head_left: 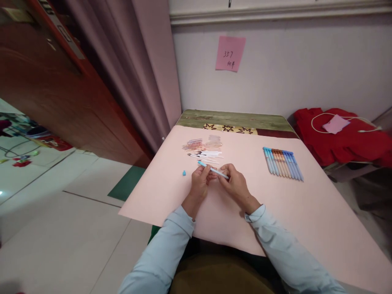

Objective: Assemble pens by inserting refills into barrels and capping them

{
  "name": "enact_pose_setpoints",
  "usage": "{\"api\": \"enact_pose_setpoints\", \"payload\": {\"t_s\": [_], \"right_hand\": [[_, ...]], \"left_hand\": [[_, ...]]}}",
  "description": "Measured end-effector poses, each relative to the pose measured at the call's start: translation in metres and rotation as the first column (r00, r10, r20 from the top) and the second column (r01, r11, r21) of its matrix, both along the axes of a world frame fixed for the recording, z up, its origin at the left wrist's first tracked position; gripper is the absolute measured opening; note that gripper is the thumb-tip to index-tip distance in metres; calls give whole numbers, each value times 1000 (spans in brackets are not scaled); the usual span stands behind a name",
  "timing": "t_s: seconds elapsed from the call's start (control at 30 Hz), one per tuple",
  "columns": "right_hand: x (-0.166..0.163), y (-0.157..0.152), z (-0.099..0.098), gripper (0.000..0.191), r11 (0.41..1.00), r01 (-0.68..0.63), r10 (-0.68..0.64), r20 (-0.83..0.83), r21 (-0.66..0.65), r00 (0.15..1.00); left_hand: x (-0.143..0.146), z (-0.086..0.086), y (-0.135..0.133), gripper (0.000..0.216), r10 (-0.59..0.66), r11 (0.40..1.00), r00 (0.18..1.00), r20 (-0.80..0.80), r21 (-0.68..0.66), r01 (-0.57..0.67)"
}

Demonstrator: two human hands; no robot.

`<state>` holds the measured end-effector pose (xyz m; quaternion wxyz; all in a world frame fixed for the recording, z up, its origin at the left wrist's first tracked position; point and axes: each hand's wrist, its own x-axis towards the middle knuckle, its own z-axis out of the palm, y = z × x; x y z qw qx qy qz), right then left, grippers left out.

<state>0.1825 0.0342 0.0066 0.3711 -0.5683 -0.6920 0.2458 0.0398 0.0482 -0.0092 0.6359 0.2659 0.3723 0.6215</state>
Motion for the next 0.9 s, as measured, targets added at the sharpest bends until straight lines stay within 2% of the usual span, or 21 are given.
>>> {"api": "enact_pose_setpoints", "payload": {"t_s": [0.07, 0.13, 0.2, 0.33, 0.43, 0.5, 0.63, 0.77, 0.9], "right_hand": [[2, 1, -2, 13, 1000, -14, 14, -60, -9, 998], [3, 2, -5, 15, 1000, -11, 10, -106, -15, 994], [3, 2, -6, 21, 1000, -5, 3, -123, -21, 992], [2, 0, -5, 46, 995, -65, 58, -98, -74, 994], [1, -1, -3, 54, 989, -97, 84, -112, -116, 990], [0, -1, -4, 50, 988, -97, 81, -135, -116, 988], [0, 3, -9, 28, 992, -65, 33, -281, -106, 959], [2, 7, -14, 33, 984, -103, 36, -412, -142, 910], [5, 7, -13, 35, 985, -94, 31, -392, -142, 920]], "left_hand": [[0, 0, 0, 35, -4, 1000, 1000, -3, 3, 4], [-1, 1, 0, 34, -10, 1000, 1000, -5, 4, 10], [-1, 1, 0, 34, -26, 1000, 1000, -14, 7, 26], [-2, 1, -1, 34, -82, 997, 995, -57, 4, 82], [-1, 1, -2, 36, -69, 998, 996, -54, -3, 69], [0, 1, -2, 36, -43, 999, 998, -51, -5, 43], [0, 0, 0, 34, -19, 1000, 999, -46, -7, 19], [-1, 0, 1, 32, -35, 999, 997, -64, 21, 36], [-2, 1, 0, 30, -53, 997, 991, -120, 41, 59]]}}
